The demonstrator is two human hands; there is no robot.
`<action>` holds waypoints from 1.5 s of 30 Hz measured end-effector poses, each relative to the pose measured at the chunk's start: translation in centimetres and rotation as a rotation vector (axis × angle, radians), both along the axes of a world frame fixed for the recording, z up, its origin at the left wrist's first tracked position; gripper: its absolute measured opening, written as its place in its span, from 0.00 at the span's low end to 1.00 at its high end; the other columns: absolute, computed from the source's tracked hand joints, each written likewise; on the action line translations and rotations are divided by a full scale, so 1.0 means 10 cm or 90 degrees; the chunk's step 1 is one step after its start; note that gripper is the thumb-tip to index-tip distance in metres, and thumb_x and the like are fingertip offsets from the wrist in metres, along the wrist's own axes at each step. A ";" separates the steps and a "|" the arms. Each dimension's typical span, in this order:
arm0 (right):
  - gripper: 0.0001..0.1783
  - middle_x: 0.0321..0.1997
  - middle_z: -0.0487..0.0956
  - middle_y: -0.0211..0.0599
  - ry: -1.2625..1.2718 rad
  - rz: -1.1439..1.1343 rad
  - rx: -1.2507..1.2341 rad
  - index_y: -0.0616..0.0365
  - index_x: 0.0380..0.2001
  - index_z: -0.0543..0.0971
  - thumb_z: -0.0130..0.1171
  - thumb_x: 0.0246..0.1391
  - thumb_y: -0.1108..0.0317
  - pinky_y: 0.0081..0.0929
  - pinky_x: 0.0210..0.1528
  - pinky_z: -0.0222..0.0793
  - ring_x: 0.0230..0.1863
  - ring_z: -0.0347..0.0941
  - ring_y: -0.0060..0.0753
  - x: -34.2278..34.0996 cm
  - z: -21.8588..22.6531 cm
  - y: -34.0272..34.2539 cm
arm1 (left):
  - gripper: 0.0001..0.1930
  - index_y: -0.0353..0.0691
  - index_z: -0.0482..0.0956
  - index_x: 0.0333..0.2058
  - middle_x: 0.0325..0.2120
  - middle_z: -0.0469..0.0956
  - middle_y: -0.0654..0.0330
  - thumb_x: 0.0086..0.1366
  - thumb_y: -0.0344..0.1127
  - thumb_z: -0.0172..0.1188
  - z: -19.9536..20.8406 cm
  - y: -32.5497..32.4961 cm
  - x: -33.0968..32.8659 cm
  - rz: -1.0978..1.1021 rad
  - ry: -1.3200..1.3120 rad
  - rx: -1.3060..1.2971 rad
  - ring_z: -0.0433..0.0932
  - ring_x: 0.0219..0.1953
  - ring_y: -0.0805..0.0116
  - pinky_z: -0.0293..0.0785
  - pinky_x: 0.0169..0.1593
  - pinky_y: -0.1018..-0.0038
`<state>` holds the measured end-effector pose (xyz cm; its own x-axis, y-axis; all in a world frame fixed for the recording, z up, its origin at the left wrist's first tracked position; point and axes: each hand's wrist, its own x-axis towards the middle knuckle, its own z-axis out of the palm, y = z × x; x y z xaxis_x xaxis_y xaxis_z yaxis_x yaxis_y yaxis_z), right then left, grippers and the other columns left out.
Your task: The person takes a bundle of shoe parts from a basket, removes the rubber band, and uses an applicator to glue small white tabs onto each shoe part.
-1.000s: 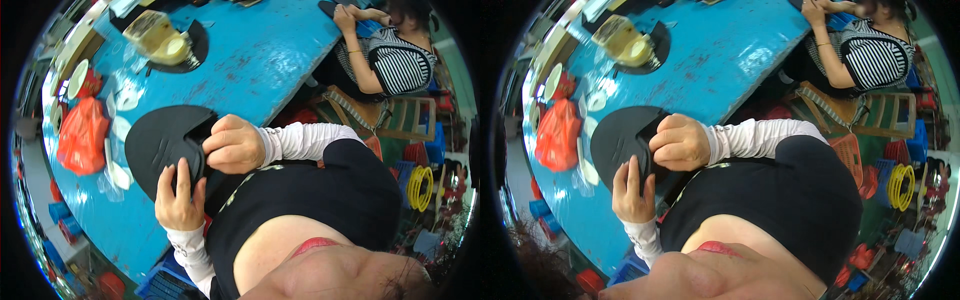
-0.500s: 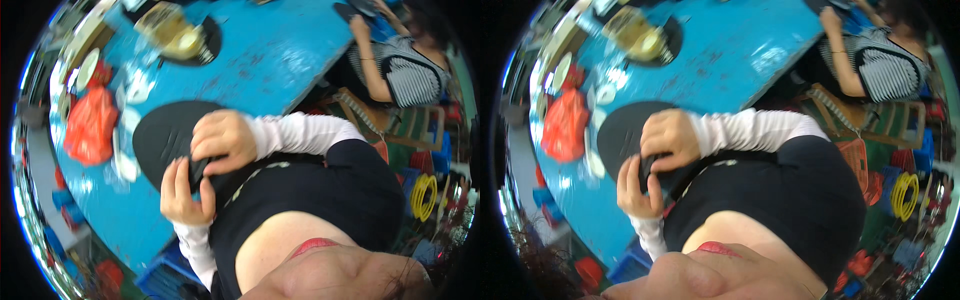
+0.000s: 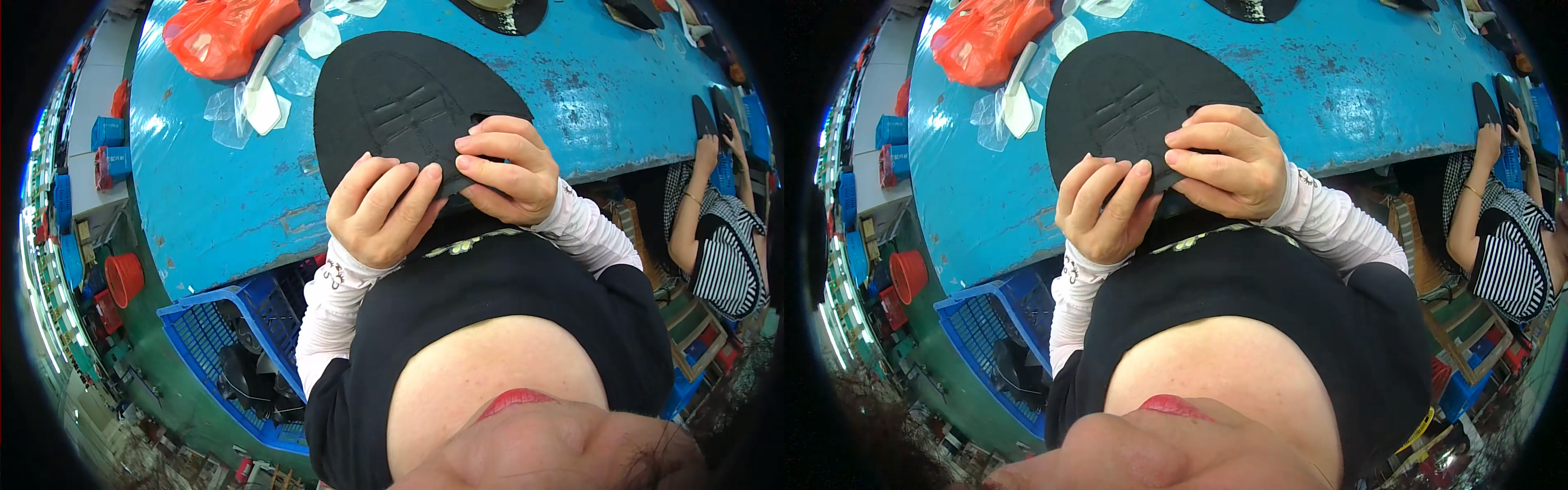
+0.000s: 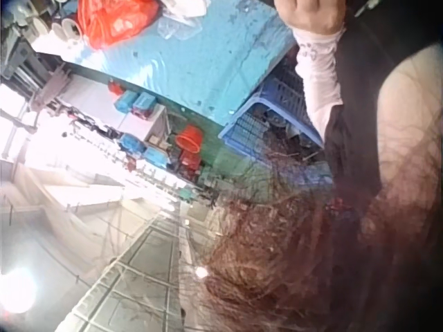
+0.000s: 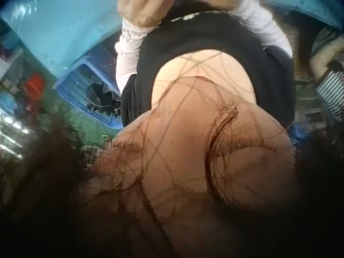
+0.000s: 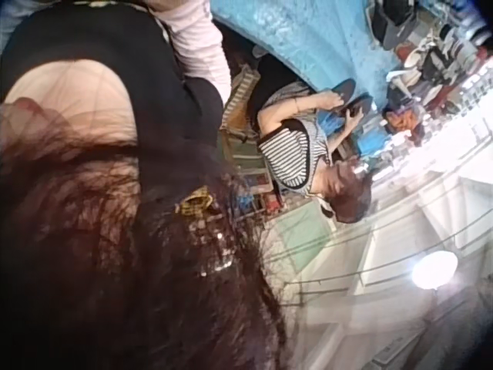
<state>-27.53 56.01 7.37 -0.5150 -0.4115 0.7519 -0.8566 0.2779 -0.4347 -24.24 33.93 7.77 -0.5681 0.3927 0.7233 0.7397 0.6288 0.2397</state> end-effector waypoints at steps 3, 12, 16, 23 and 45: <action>0.20 0.45 0.81 0.37 -0.009 0.002 0.005 0.56 0.37 0.82 0.71 0.34 0.75 0.35 0.45 0.75 0.45 0.76 0.44 0.01 0.04 -0.02 | 0.19 0.38 0.84 0.39 0.34 0.78 0.59 0.44 0.30 0.72 0.00 0.00 0.00 -0.014 -0.026 0.076 0.78 0.36 0.58 0.77 0.40 0.66; 0.20 0.43 0.81 0.40 -0.213 0.004 -0.058 0.56 0.39 0.82 0.73 0.37 0.73 0.34 0.47 0.73 0.44 0.76 0.43 -0.05 0.35 -0.02 | 0.09 0.37 0.82 0.35 0.31 0.81 0.56 0.54 0.23 0.66 0.34 -0.06 -0.02 0.041 -0.213 0.092 0.82 0.32 0.57 0.78 0.38 0.66; 0.21 0.41 0.80 0.32 -0.013 -0.019 0.085 0.53 0.39 0.84 0.73 0.36 0.74 0.33 0.46 0.71 0.44 0.73 0.41 -0.01 0.33 0.04 | 0.05 0.35 0.82 0.35 0.27 0.82 0.52 0.61 0.25 0.62 0.44 -0.10 -0.05 0.097 -0.388 0.207 0.82 0.28 0.57 0.76 0.34 0.70; 0.20 0.41 0.80 0.32 -0.007 -0.065 0.064 0.54 0.38 0.84 0.72 0.36 0.76 0.33 0.46 0.72 0.45 0.73 0.41 0.12 0.15 0.01 | 0.09 0.29 0.82 0.41 0.26 0.78 0.69 0.67 0.30 0.61 0.45 -0.27 -0.20 0.036 -0.627 0.376 0.72 0.29 0.83 0.69 0.33 0.83; 0.22 0.46 0.73 0.36 -0.020 -0.119 0.033 0.52 0.39 0.84 0.72 0.35 0.78 0.39 0.50 0.69 0.49 0.71 0.45 0.26 0.02 0.02 | 0.21 0.38 0.84 0.42 0.38 0.80 0.55 0.45 0.25 0.72 0.46 -0.23 -0.14 -0.146 -0.246 -0.020 0.80 0.39 0.54 0.76 0.42 0.66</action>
<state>-24.91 56.25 7.52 -0.6088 -0.3442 0.7147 -0.7745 0.4528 -0.4417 -25.69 31.59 12.41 -0.6900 0.5580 0.4610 0.7206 0.4703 0.5094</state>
